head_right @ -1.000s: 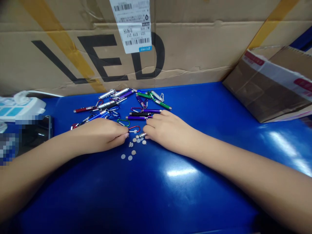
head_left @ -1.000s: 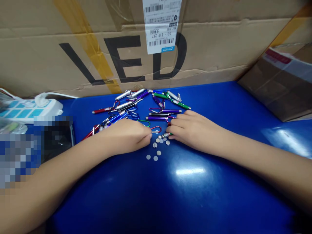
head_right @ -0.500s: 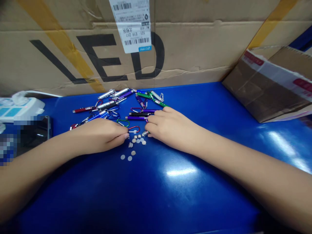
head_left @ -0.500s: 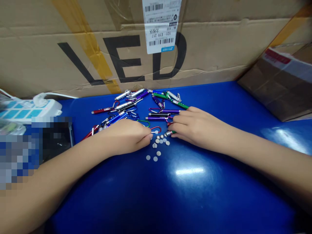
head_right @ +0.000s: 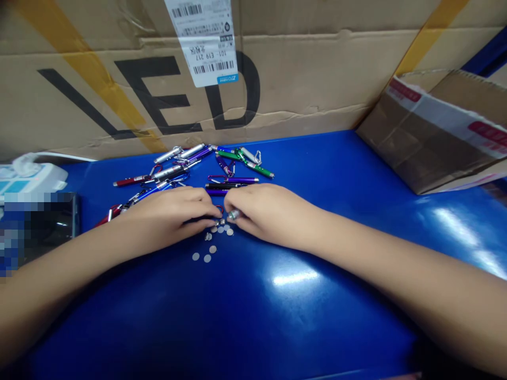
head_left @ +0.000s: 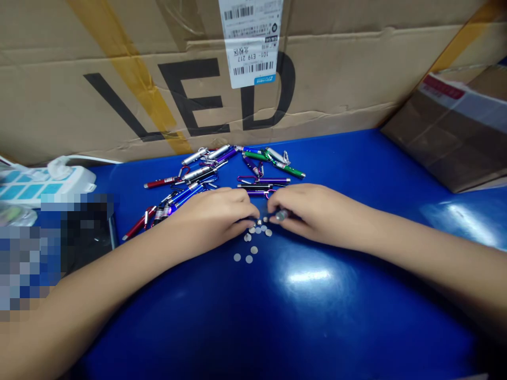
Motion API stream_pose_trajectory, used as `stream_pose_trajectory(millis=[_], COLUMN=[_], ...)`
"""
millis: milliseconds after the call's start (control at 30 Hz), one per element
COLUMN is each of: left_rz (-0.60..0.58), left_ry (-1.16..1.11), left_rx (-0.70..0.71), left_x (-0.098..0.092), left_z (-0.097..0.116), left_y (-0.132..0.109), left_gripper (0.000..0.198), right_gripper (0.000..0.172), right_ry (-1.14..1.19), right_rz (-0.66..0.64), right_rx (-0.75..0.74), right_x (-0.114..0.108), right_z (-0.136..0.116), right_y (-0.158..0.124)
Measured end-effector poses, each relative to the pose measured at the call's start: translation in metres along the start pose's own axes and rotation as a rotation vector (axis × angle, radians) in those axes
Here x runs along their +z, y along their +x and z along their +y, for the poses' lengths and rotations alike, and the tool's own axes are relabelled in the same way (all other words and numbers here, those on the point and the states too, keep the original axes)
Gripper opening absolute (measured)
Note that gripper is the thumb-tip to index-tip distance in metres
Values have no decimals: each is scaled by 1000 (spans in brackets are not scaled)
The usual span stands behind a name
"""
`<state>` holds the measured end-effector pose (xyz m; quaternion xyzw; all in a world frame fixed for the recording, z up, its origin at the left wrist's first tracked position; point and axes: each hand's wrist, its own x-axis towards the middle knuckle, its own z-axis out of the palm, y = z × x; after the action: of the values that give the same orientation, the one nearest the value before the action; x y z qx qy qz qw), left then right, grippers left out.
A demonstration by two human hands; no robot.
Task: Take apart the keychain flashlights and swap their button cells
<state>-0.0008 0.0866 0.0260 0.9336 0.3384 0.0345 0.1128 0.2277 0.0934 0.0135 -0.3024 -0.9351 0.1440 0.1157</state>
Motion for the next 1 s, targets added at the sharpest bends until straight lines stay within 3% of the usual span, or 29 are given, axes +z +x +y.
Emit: stream_pose_trajectory(millis=[167, 500, 633, 833, 1000], left_rz=[-24, -26, 16, 10, -1], left_ry=[-81, -95, -85, -77, -111], left_rx=[11, -36, 28, 132, 46], left_x=[8, 10, 9, 2, -2], left_z=[-8, -7, -8, -10, -6], left_y=[2, 5, 3, 0, 10], left_gripper=[19, 10, 9, 15, 10], right_gripper=[20, 17, 14, 11, 9], right_ry=[-56, -90, -62, 3, 35], right_rz=[-12, -75, -108, -50, -44], right_rx=[-73, 29, 48, 39, 21], right_x=[12, 12, 11, 12, 10], right_z=[1, -4, -3, 0, 1], right_y=[1, 5, 6, 5, 3])
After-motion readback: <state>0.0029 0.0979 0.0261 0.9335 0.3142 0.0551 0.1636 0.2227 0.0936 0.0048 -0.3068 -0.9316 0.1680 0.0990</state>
